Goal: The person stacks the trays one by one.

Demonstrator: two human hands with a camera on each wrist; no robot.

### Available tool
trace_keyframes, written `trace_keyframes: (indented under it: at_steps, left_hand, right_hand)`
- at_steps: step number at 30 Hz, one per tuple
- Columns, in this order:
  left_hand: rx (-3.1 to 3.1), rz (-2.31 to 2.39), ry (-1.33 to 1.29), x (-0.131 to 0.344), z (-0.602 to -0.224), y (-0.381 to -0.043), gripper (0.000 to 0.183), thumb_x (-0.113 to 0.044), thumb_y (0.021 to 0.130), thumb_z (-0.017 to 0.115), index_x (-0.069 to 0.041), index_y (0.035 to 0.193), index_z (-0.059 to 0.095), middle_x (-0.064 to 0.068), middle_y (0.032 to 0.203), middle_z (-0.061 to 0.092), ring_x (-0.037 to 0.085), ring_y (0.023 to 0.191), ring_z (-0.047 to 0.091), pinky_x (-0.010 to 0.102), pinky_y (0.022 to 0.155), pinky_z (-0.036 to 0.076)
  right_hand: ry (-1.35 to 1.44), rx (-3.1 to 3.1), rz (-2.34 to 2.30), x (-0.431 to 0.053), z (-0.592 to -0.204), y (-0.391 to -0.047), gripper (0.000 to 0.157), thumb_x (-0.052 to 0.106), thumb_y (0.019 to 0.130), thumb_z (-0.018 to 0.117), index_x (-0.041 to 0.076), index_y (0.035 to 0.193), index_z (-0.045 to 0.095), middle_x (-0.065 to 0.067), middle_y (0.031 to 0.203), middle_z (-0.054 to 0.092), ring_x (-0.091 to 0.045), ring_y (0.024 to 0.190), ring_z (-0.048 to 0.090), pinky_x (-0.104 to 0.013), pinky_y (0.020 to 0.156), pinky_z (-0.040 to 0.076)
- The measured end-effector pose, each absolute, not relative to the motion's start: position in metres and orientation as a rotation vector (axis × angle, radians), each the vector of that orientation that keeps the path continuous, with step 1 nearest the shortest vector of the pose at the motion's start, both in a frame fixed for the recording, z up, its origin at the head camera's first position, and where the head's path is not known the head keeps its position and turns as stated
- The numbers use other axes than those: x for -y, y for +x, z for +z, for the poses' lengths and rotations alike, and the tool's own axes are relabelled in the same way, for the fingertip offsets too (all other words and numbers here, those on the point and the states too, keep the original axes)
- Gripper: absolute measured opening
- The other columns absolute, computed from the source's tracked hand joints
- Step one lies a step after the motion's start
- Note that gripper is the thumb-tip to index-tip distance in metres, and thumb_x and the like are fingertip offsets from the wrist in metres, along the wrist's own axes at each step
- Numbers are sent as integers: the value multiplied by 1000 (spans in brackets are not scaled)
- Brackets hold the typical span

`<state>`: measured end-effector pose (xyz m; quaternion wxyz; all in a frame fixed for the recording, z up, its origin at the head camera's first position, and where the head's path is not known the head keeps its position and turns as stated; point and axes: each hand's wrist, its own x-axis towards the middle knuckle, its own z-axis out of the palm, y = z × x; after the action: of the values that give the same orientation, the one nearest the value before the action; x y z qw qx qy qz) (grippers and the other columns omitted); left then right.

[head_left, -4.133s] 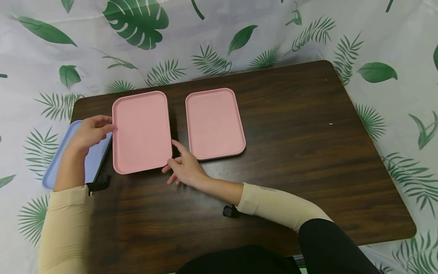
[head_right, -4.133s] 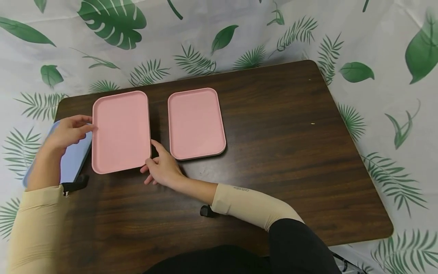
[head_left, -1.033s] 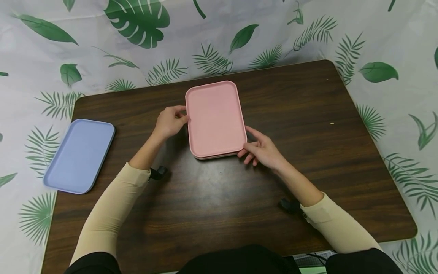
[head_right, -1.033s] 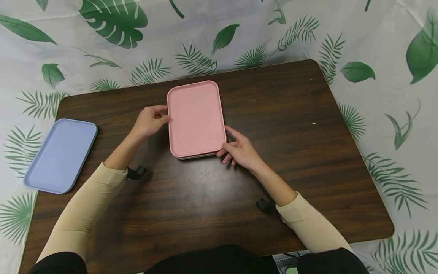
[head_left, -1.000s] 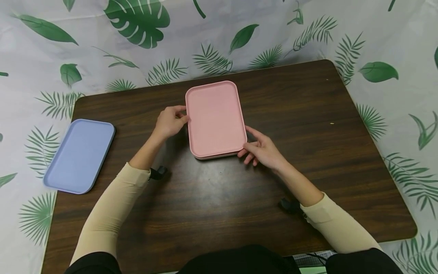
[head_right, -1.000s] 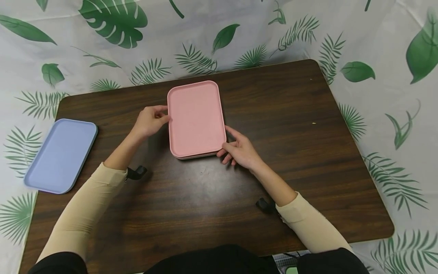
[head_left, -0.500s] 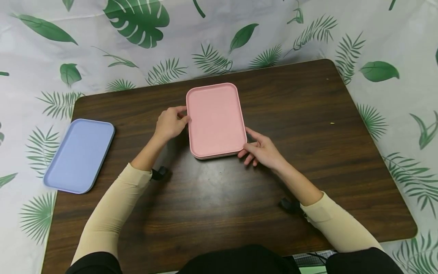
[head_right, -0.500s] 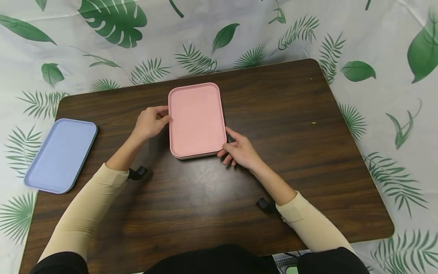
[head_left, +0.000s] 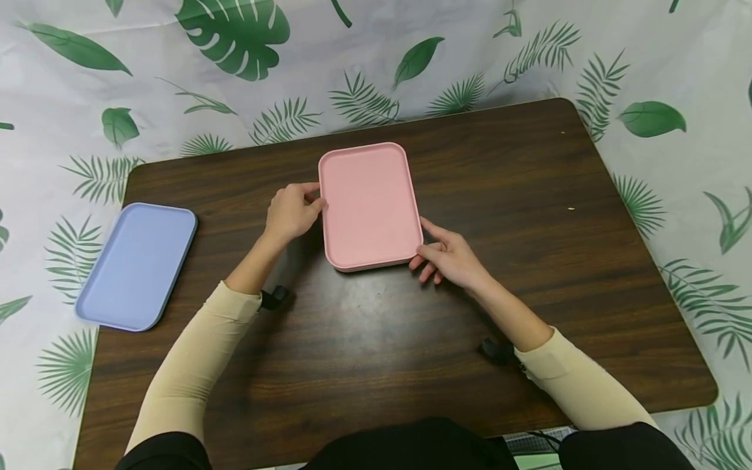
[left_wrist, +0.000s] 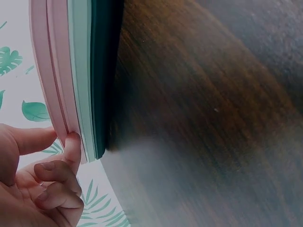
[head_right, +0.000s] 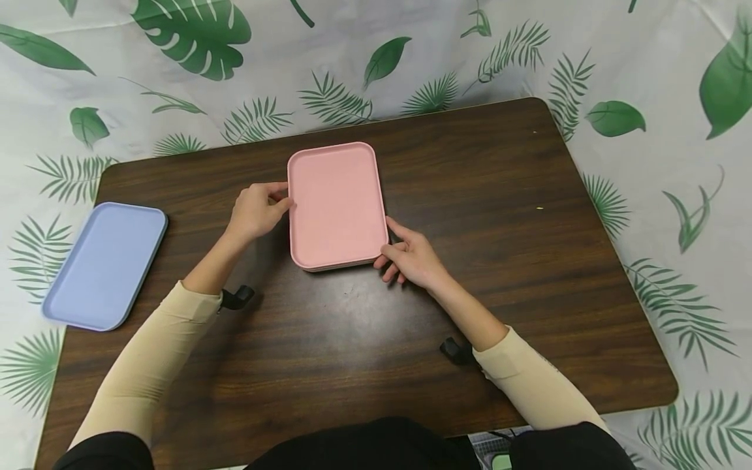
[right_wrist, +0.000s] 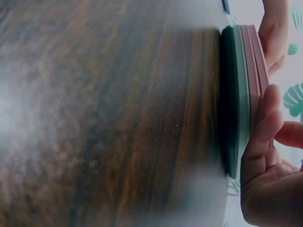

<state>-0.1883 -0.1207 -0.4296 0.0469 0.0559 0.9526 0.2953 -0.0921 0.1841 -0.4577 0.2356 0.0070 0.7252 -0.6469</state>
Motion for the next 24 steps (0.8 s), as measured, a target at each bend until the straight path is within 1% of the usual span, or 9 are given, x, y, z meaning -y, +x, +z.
trace_keyframes:
  at_steps: [6, 15, 20, 24]
  left_hand:
    - [-2891, 936, 172, 122, -432, -187, 41, -24, 95, 61, -11, 134, 62, 8, 93, 71, 23, 72, 62, 41, 63, 45]
    - [-2843, 989, 166, 125, -433, -182, 44, -27, 97, 59, -12, 139, 58, 9, 93, 69, 24, 70, 59, 38, 61, 41]
    - [-2807, 1022, 183, 126, -434, -181, 48, -28, 97, 58, -11, 141, 54, 10, 97, 69, 25, 74, 59, 39, 64, 41]
    - [-2785, 1042, 191, 128, -435, -180, 49, -28, 98, 57, -8, 143, 52, 12, 102, 69, 26, 73, 58, 37, 65, 41]
  right_hand:
    - [31, -1995, -1781, -183, -456, -91, 63, 11, 99, 55, 18, 156, 28, -16, 84, 72, -23, 58, 68, -28, 45, 48]
    - [38, -2002, -1776, -182, -458, -91, 64, 13, 99, 55, 16, 156, 26, -17, 85, 72, -23, 58, 68, -27, 44, 48]
    - [41, -2003, -1784, -182, -457, -90, 63, 16, 100, 56, 15, 156, 26, -18, 86, 72, -22, 58, 68, -27, 44, 47]
    - [28, -2024, -1772, -182, -457, -89, 63, 18, 101, 56, 14, 156, 25, -17, 84, 72, -22, 56, 67, -27, 44, 48]
